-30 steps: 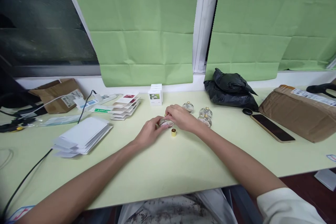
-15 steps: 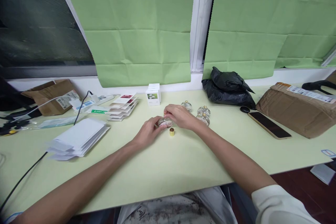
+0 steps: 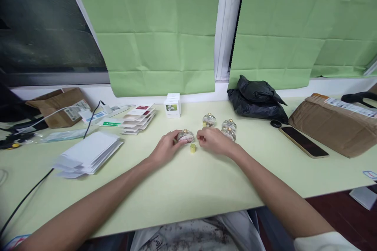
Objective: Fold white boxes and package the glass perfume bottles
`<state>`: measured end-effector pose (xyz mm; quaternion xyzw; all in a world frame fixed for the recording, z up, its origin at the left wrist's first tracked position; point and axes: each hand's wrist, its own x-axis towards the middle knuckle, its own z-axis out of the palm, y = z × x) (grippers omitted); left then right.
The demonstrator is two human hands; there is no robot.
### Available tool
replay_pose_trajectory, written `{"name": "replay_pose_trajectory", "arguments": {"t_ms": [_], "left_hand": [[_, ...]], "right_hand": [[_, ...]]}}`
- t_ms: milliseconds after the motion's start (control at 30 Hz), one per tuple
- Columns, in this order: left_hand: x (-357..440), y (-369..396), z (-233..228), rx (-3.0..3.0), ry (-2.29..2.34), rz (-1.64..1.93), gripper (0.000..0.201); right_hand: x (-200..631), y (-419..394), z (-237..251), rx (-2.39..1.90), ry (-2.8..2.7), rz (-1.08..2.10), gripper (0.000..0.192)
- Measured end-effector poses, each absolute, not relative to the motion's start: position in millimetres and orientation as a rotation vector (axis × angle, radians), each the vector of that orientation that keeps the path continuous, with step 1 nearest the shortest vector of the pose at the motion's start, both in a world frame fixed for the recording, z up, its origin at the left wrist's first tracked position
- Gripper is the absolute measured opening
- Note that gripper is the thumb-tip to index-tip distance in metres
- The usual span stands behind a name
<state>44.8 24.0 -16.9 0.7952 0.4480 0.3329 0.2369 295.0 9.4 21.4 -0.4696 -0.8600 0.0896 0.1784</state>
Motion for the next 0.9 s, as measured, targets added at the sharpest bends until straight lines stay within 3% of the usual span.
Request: {"name": "replay_pose_trajectory", "arguments": {"t_ms": [900], "left_hand": [[108, 105, -32, 1.958, 0.865, 0.971, 0.034]], "right_hand": [[294, -8, -18, -1.384, -2.298, 0.195, 0.014]]}}
